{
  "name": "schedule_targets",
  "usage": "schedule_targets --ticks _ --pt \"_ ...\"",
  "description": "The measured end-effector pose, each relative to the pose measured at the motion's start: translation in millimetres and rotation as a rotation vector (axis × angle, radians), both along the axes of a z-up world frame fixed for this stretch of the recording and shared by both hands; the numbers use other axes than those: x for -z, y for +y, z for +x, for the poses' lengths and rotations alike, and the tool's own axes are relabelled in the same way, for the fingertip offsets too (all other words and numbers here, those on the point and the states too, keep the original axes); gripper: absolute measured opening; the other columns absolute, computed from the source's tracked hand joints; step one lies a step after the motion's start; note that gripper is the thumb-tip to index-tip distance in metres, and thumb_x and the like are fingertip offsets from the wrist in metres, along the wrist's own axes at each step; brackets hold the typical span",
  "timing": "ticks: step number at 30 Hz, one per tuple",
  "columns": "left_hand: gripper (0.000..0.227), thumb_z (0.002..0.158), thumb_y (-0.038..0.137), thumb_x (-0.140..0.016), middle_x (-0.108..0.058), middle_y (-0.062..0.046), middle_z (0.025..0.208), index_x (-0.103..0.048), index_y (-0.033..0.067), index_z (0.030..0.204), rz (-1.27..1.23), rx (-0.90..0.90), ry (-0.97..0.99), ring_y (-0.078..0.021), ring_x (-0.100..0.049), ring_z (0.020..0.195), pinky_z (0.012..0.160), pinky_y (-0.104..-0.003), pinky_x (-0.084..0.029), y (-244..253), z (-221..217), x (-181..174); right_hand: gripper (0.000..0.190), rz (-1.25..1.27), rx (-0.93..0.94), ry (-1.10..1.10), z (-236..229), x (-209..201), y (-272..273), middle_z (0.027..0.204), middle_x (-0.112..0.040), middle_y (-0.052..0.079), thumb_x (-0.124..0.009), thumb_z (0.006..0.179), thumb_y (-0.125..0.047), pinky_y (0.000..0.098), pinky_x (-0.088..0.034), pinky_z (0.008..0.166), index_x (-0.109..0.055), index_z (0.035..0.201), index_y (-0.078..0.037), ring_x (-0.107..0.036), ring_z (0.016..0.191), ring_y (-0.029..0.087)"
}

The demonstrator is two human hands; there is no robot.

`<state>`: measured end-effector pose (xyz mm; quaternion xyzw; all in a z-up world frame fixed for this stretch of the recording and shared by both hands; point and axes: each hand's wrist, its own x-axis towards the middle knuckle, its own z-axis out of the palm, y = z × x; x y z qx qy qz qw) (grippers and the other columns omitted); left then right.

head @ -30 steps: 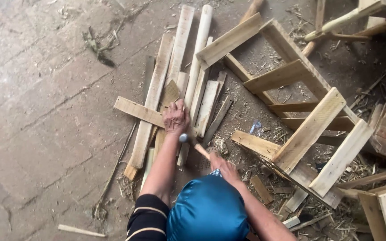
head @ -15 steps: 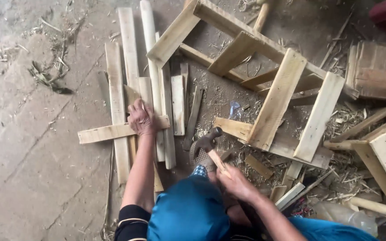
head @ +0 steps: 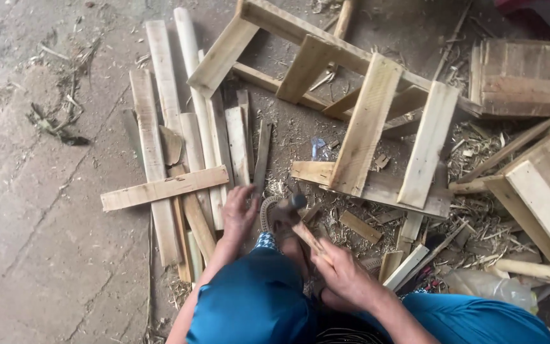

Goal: Assembling a small wooden chair by positioning slats and hammering nails into the frame.

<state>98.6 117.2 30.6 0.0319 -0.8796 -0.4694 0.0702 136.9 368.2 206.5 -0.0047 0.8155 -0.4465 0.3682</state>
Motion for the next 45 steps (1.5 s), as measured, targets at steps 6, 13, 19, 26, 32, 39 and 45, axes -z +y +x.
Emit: schedule_targets --ticks 6,13,19,26,32,39,45 --pt "0.011 0.084 0.015 -0.075 -0.065 -0.01 0.092 -0.072 0.0103 0.093 -0.15 0.24 -0.086 -0.0329 -0.062 0.089 0.078 -0.045 -0.051 42 -6 32 0.013 0.365 -0.026 -0.081 48 -7 43 0.066 -0.065 0.011 -0.061 0.097 -0.019 0.0439 -0.052 0.057 -0.057 0.1 -0.007 -0.066 0.058 0.025" --pt "0.013 0.082 0.013 -0.071 -0.061 -0.012 0.089 -0.07 0.0074 0.094 -0.251 0.227 -0.029 -0.034 -0.059 0.088 0.076 -0.045 -0.05 64 -35 51 0.016 0.305 0.253 -0.136 104 59 93 0.081 -0.072 0.012 -0.061 0.094 -0.015 0.0383 -0.057 0.066 -0.065 0.107 -0.006 -0.072 0.072 0.021" --pt "0.007 0.082 0.014 -0.07 -0.063 -0.009 0.086 -0.069 0.0114 0.075 -0.284 0.351 -0.01 -0.0321 -0.061 0.09 0.076 -0.045 -0.051 93 -41 76 0.02 0.282 0.362 -0.139 129 81 116 0.082 -0.071 0.014 -0.062 0.095 -0.02 0.0376 -0.055 0.073 -0.065 0.108 -0.005 -0.07 0.078 0.022" --pt "0.009 0.073 0.018 -0.07 -0.064 -0.011 0.088 -0.072 0.0103 0.077 -0.336 0.45 0.016 -0.0308 -0.06 0.092 0.079 -0.046 -0.046 130 -19 87 0.021 0.346 0.345 -0.201 141 96 125 0.078 -0.066 0.015 -0.061 0.096 -0.024 0.0393 -0.053 0.069 -0.064 0.103 -0.004 -0.068 0.073 0.022" --pt "0.007 0.073 0.015 -0.069 -0.065 -0.011 0.092 -0.073 0.0103 0.069 -0.398 0.441 -0.079 -0.03 -0.06 0.096 0.079 -0.046 -0.045 145 -13 111 0.021 0.257 0.328 -0.206 146 103 126 0.077 -0.064 0.016 -0.06 0.096 -0.023 0.0395 -0.053 0.068 -0.063 0.1 -0.003 -0.064 0.071 0.024" --pt "0.008 0.071 0.013 -0.069 -0.063 -0.014 0.1 -0.072 0.0066 0.073 -0.491 0.442 -0.143 -0.0332 -0.057 0.102 0.082 -0.048 -0.046 153 -11 113 0.022 0.267 0.341 -0.194 150 111 134 0.082 -0.065 0.015 -0.062 0.095 -0.024 0.0382 -0.053 0.073 -0.062 0.1 -0.003 -0.066 0.076 0.023" --pt "0.008 0.082 0.005 -0.068 -0.064 -0.018 0.088 -0.066 -0.0001 0.089 -0.202 0.374 -0.016 -0.0371 -0.063 0.084 0.071 -0.048 -0.052 138 -4 87 0.021 0.187 0.374 -0.146 158 119 143 0.08 -0.065 0.012 -0.062 0.093 -0.023 0.0367 -0.053 0.073 -0.063 0.097 -0.003 -0.066 0.077 0.021"
